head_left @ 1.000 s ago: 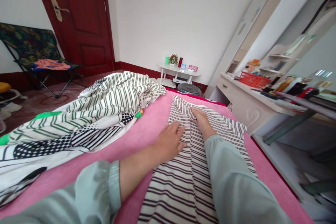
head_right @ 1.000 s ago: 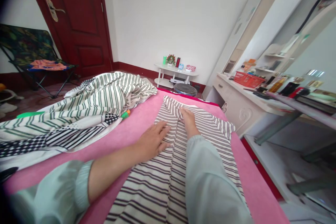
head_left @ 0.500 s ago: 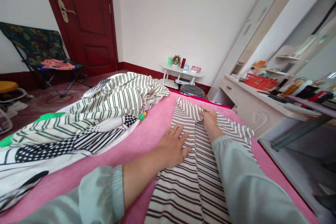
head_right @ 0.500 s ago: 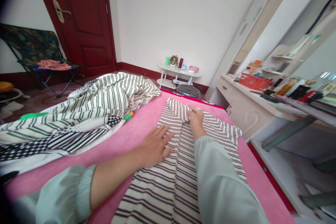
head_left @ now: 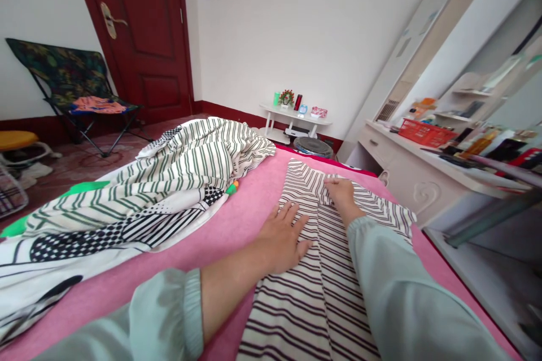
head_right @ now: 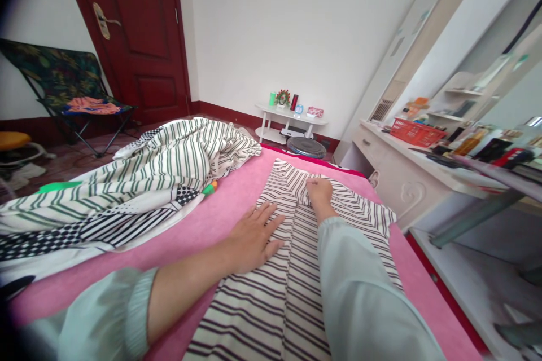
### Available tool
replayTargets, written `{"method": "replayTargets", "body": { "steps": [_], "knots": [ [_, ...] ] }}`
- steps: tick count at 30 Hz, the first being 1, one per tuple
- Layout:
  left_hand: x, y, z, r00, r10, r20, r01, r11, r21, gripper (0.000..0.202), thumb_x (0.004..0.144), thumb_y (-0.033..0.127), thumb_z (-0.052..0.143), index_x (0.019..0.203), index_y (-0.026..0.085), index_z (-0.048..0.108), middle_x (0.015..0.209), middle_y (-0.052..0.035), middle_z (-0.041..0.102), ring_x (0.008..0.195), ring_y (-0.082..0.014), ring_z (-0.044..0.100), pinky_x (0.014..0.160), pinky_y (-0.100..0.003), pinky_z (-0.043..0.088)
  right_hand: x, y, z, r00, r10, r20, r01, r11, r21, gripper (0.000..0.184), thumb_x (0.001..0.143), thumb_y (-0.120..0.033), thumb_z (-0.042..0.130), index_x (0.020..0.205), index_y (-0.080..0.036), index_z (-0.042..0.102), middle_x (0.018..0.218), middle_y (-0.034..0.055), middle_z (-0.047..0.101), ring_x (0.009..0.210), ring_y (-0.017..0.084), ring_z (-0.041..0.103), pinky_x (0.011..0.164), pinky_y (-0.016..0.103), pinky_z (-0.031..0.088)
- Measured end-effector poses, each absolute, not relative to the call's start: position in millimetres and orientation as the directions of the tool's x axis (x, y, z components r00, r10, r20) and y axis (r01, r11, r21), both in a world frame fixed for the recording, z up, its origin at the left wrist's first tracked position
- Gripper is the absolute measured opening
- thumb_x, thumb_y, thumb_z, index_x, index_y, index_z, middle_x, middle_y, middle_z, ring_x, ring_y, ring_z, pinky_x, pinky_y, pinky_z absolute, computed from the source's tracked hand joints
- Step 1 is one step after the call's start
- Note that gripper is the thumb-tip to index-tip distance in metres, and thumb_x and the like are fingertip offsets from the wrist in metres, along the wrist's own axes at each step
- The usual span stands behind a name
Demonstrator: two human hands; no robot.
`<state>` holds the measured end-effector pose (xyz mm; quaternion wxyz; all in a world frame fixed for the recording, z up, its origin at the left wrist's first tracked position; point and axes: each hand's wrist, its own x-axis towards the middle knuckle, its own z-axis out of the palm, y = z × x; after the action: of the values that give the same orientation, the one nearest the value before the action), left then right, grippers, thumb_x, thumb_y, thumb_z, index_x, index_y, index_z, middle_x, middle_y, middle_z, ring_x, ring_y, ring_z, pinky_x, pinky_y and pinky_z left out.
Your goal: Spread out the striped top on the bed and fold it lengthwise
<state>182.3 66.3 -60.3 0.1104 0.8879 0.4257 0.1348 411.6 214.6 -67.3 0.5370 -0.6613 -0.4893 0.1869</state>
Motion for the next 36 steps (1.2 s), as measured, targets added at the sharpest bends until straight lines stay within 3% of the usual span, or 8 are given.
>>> {"method": "replayTargets", "body": {
  "steps": [4,7,9,13,16,23,29,36],
  "knots": [
    [182.6,67.1,-61.6,0.597,0.788,0.152,0.725,-0.610,0.320,0.066,0.093,0.059,0.020,0.146,0.020,0.031,0.155,-0.0102,0.019,0.143,-0.0288,0.009,0.115,-0.049,0.011,395.2,201.3,-55.1,0.419,0.788,0.452,0.737,-0.004,-0.676,0.035,0.064,-0.014,0.060,0.097,-0.019,0.072,0.132,0.0110,0.054,0.128,0.034,0.039,0.109,0.050,0.025],
    [183.2,67.5,-63.2,0.596,0.787,0.157,0.721,-0.611,0.326,0.068,0.093,0.059,0.019,0.146,0.019,0.031,0.156,-0.0105,0.018,0.143,-0.0292,0.009,0.116,-0.049,0.010,368.8,197.2,-50.4,0.119,0.809,0.576,0.928,0.116,-0.355,0.042,0.081,-0.025,0.051,0.121,-0.019,0.061,0.144,0.0090,0.042,0.133,0.029,0.034,0.111,0.047,0.023],
    [183.7,67.6,-63.7,0.595,0.790,0.151,0.723,-0.608,0.328,0.067,0.093,0.058,0.019,0.146,0.020,0.031,0.156,-0.0099,0.017,0.144,-0.0290,0.007,0.115,-0.050,0.009,355.5,200.4,-54.2,-0.047,0.853,0.520,0.943,0.209,-0.257,0.046,0.088,-0.035,0.045,0.132,-0.021,0.052,0.147,0.0077,0.039,0.137,0.027,0.029,0.113,0.048,0.017],
    [183.7,67.9,-61.7,0.604,0.786,0.130,0.719,-0.608,0.336,0.067,0.093,0.058,0.019,0.146,0.020,0.030,0.156,-0.0101,0.015,0.144,-0.0286,0.007,0.115,-0.050,0.010,352.8,218.2,-68.9,-0.107,0.982,0.154,0.958,0.143,-0.250,0.056,0.092,-0.047,0.039,0.143,-0.024,0.036,0.152,0.0076,0.028,0.141,0.030,0.020,0.111,0.058,0.011],
    [182.1,67.3,-59.0,0.610,0.783,0.124,0.713,-0.610,0.345,0.067,0.093,0.059,0.020,0.146,0.020,0.030,0.156,-0.0108,0.015,0.144,-0.0285,0.007,0.115,-0.050,0.010,359.7,226.8,-67.9,-0.098,0.995,0.013,0.955,0.098,-0.279,0.064,0.089,-0.053,0.044,0.144,-0.022,0.035,0.153,0.0094,0.025,0.141,0.031,0.019,0.112,0.055,0.013],
    [178.5,70.6,-62.0,0.606,0.778,0.167,0.686,-0.617,0.384,0.065,0.092,0.060,0.028,0.144,0.021,0.035,0.155,-0.0104,0.020,0.143,-0.0277,0.013,0.115,-0.049,0.013,379.0,166.4,-62.1,-0.154,0.960,0.235,0.952,0.208,-0.224,0.057,0.093,-0.053,0.033,0.144,-0.026,0.034,0.152,0.0074,0.029,0.141,0.028,0.021,0.112,0.056,0.012],
    [172.3,73.6,-63.5,0.515,0.789,0.335,0.594,-0.610,0.525,0.048,0.091,0.037,0.046,0.132,0.013,0.049,0.143,-0.0120,0.044,0.132,-0.0244,0.038,0.112,-0.037,0.028,393.9,103.2,-69.6,-0.105,0.994,0.029,0.980,0.109,-0.168,0.060,0.093,-0.052,0.033,0.145,-0.023,0.032,0.155,0.0106,0.021,0.142,0.030,0.019,0.109,0.057,0.020],
    [157.5,61.6,-55.1,0.303,0.853,0.424,0.341,-0.513,0.788,0.041,0.087,0.010,0.034,0.122,0.006,0.055,0.129,-0.0090,0.054,0.122,-0.0184,0.047,0.109,-0.032,0.031,373.3,13.6,-61.8,-0.232,0.971,0.056,0.955,0.239,-0.174,0.054,0.095,-0.042,0.029,0.146,-0.025,0.029,0.155,0.0077,0.020,0.143,0.027,0.013,0.112,0.057,0.014]
  ]
}}
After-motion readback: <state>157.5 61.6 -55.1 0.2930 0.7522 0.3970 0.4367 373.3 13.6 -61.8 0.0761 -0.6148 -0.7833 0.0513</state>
